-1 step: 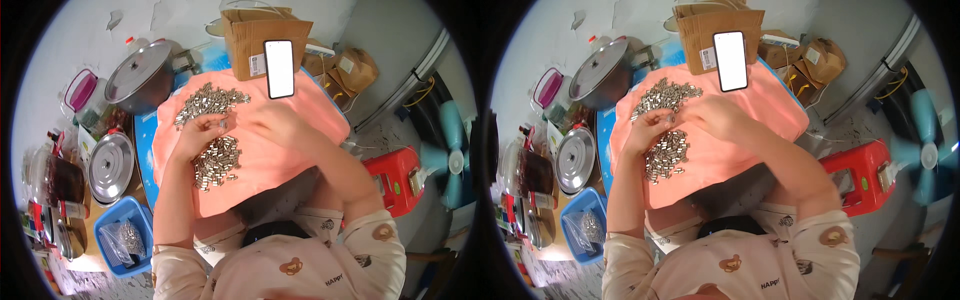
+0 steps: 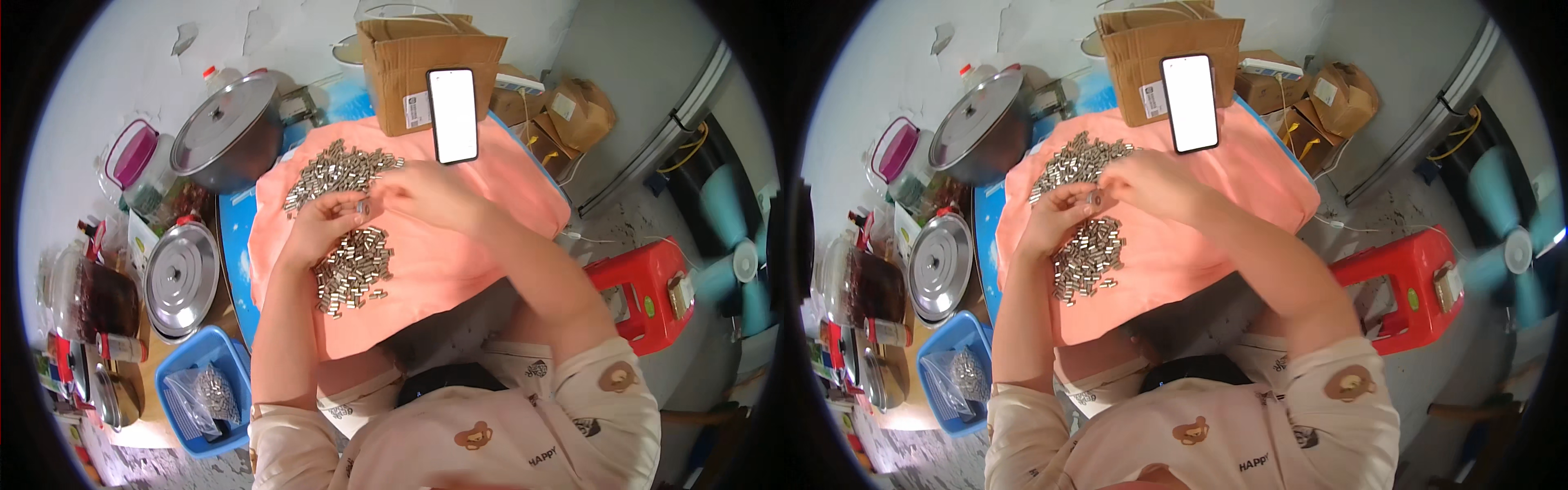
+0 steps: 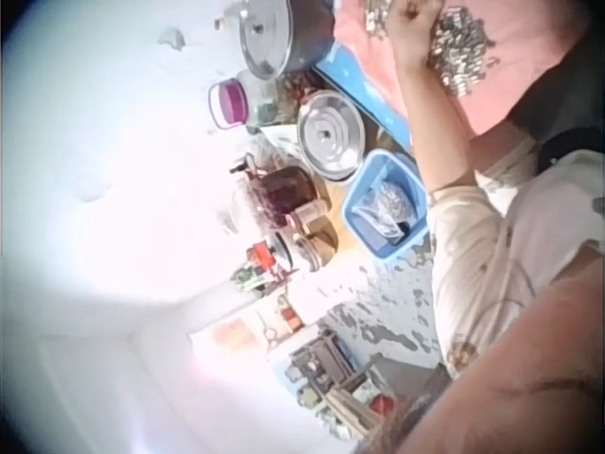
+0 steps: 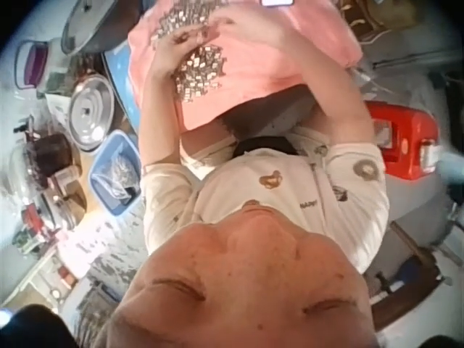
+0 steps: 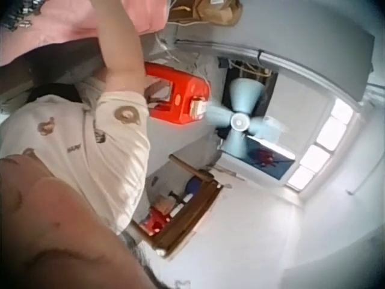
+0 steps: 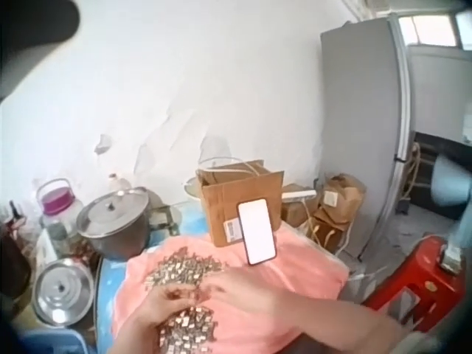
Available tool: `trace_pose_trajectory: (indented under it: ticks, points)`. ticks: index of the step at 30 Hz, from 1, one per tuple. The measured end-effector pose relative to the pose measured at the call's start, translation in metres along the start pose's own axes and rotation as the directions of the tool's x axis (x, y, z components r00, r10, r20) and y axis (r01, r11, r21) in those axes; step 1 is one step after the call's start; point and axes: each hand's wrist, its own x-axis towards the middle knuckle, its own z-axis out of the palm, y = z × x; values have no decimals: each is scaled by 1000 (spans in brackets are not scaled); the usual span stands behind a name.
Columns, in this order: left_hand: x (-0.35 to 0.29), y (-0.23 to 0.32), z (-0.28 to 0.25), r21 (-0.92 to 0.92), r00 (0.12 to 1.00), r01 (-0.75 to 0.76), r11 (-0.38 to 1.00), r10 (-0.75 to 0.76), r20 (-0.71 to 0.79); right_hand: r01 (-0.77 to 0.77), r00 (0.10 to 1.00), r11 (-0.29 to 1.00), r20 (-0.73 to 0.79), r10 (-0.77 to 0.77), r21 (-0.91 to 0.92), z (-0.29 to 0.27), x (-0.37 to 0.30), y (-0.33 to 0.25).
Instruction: Sorting and inspecting small metal components on a cloth.
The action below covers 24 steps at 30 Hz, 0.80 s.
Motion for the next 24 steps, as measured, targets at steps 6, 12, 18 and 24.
trace_pose_trajectory:
  ticks: [6,12,18,24]
  points:
    - [-1,5,2,-74,999,28,997,-27,17,-42,994,980,-88,60,195,45,41,32]
    - [-2,2,-8,-149,999,-14,989,22,48,36,996,999,-80,-39,-39,43,32,24]
    - [-2,6,-4,-204,999,-14,979,21,28,111,981,983,-143,-132,-147,57,33,38]
    - [0,4,-3,-272,998,-34,962,46,41,120,976,989,-171,-132,-82,57,32,40]
